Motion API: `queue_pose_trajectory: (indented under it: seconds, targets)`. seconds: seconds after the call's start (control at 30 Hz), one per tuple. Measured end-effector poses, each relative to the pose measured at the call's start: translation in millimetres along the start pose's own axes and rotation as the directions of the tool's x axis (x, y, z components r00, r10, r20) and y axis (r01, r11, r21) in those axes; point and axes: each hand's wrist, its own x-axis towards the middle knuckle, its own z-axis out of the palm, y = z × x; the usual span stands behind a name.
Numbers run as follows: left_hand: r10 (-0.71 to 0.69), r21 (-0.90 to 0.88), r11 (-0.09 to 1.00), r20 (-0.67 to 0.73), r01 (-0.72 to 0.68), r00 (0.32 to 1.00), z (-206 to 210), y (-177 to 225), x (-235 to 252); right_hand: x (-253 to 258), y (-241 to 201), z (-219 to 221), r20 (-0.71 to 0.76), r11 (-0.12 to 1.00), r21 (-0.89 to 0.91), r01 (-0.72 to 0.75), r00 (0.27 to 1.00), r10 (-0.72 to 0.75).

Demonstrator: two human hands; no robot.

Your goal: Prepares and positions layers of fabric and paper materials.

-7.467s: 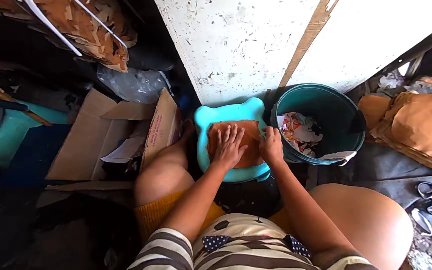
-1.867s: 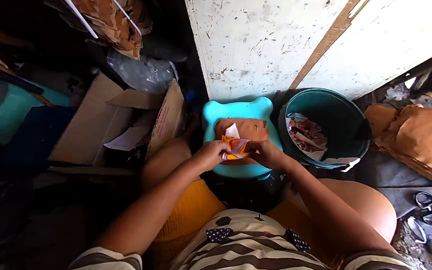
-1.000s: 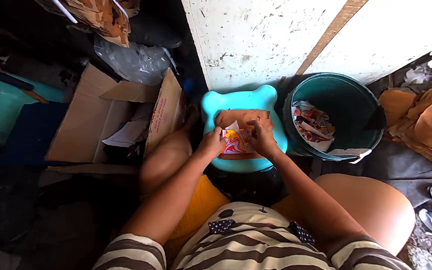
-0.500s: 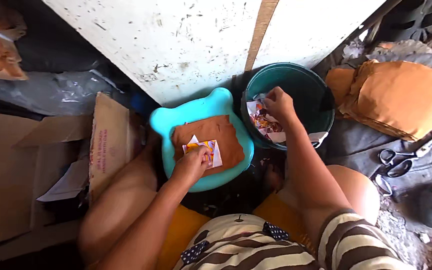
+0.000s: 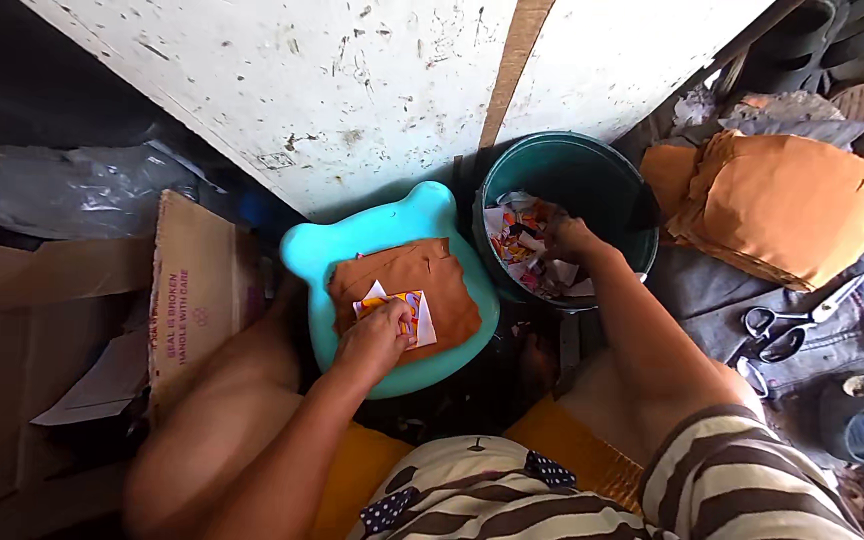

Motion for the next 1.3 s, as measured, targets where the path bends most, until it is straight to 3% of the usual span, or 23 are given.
queue_pose_trajectory:
  seconds: [0.17, 0.3, 0.4, 0.47, 0.53, 0.7, 0.83, 0.9, 0.97, 1.03, 1.1, 1.13, 1.23, 1.3]
  targets:
    - [0.066, -0.196, 0.978, -0.044, -0.074, 0.997, -13, 5, -8, -70, -48, -85, -0.263, 0.894, 0.341, 0.291, 0.942, -0.207]
    - [0.208, -0.309, 0.903, -0.289, -0.297, 0.934, -35, 36, -21, -125, -82, -124, -0.435, 0.672, 0.521, 0.526, 0.841, -0.321]
    - [0.301, -0.407, 0.753, -0.486, -0.517, 0.82, -51, 70, -29, -152, -113, -139, -0.556, 0.537, 0.537, 0.65, 0.752, -0.354]
    - [0.343, -0.592, 0.567, -0.464, -0.574, 0.817, -56, 92, -39, -166, -135, -147, -0.613, 0.535, 0.511, 0.673, 0.722, -0.322]
    - [0.408, -0.708, 0.412, -0.419, -0.574, 0.811, -50, 107, -45, -175, -154, -154, -0.659, 0.538, 0.478, 0.695, 0.688, -0.303]
    - [0.448, -0.749, 0.35, -0.394, -0.562, 0.803, -14, 113, -58, -188, -196, -170, -0.77, 0.516, 0.359, 0.778, 0.559, -0.307]
    - [0.453, -0.863, 0.186, -0.349, -0.47, 0.82, -10, 111, -69, -211, -214, -174, -0.785, 0.317, 0.263, 0.911, 0.393, -0.479]
    - [0.423, -0.89, 0.06, -0.387, -0.451, 0.819, -15, 106, -70, -229, -217, -169, -0.736, 0.191, 0.226, 0.955, 0.296, -0.609]
    - [0.353, -0.894, -0.062, -0.436, -0.444, 0.828, -20, 98, -70, -251, -215, -154, -0.637, 0.122, 0.24, 0.963, 0.251, -0.729]
    - [0.232, -0.884, -0.144, -0.467, -0.444, 0.853, -24, 87, -73, -267, -205, -130, -0.463, 0.109, 0.309, 0.945, 0.25, -0.85]
    - [0.238, -0.861, -0.103, -0.508, -0.498, 0.828, -27, 71, -71, -268, -192, -108, -0.261, 0.141, 0.407, 0.903, 0.262, -0.929]
    - [0.231, -0.854, -0.061, -0.516, -0.517, 0.825, -30, 65, -71, -265, -187, -98, -0.249, 0.184, 0.433, 0.882, 0.313, -0.916]
    - [0.152, -0.836, 0.122, -0.517, -0.535, 0.843, -39, 63, -85, -245, -187, -70, -0.472, 0.422, 0.43, 0.798, 0.598, -0.648]
    - [0.16, -0.833, 0.185, -0.498, -0.521, 0.852, -40, 61, -91, -226, -201, -57, -0.585, 0.549, 0.416, 0.725, 0.675, -0.449]
